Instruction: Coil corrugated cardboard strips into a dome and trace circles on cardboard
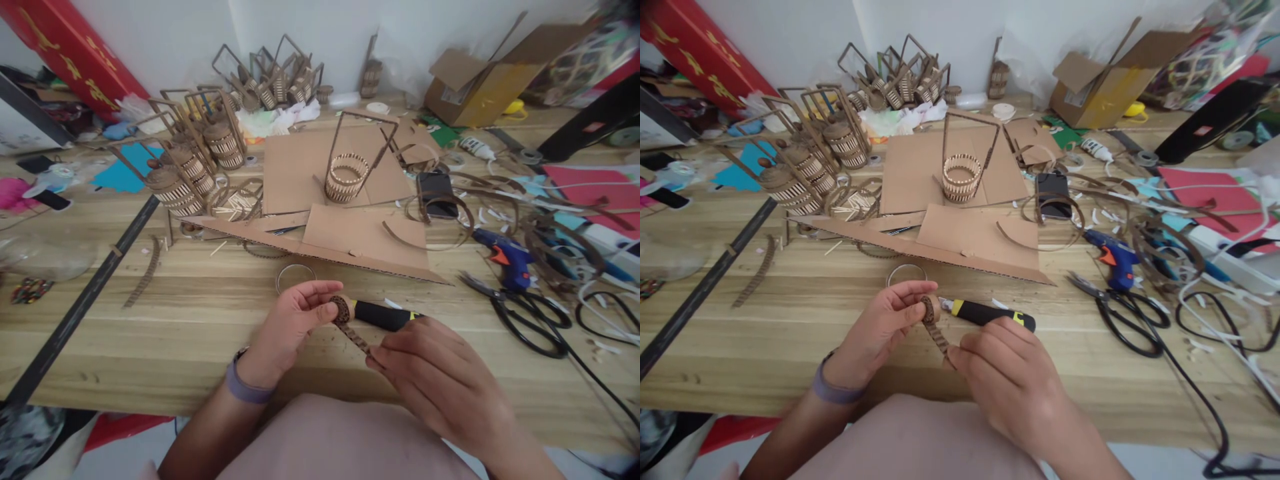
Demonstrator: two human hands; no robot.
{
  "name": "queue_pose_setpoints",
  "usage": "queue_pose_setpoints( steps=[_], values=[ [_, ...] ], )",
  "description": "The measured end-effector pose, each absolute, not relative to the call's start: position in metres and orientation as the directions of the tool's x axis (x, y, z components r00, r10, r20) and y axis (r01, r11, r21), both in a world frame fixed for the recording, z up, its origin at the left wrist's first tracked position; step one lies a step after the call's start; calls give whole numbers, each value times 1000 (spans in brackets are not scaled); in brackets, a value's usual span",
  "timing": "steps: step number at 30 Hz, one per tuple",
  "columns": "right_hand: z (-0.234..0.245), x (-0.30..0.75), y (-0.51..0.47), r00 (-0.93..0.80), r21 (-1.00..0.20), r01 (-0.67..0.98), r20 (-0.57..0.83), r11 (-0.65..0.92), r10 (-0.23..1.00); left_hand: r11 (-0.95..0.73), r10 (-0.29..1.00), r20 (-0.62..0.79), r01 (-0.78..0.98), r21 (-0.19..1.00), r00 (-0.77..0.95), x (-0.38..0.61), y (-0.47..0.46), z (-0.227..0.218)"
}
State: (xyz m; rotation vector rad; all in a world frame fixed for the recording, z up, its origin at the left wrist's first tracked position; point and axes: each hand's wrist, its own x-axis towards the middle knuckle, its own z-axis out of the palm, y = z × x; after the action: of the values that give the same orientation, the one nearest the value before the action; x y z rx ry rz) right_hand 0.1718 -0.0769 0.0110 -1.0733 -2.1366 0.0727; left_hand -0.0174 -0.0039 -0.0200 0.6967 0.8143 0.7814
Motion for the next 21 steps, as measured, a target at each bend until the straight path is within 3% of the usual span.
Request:
queue_pose_setpoints(
  steps=[11,21],
  values=[
    [15,175,-71,-200,-561,660,509,499,837,470,781,-296,-206,858,550,-21,-10,-15],
    [14,176,-65,-171,-714,537,429,449,887,365,756,-255,-65,929,603,-24,-13,-9]
  ],
)
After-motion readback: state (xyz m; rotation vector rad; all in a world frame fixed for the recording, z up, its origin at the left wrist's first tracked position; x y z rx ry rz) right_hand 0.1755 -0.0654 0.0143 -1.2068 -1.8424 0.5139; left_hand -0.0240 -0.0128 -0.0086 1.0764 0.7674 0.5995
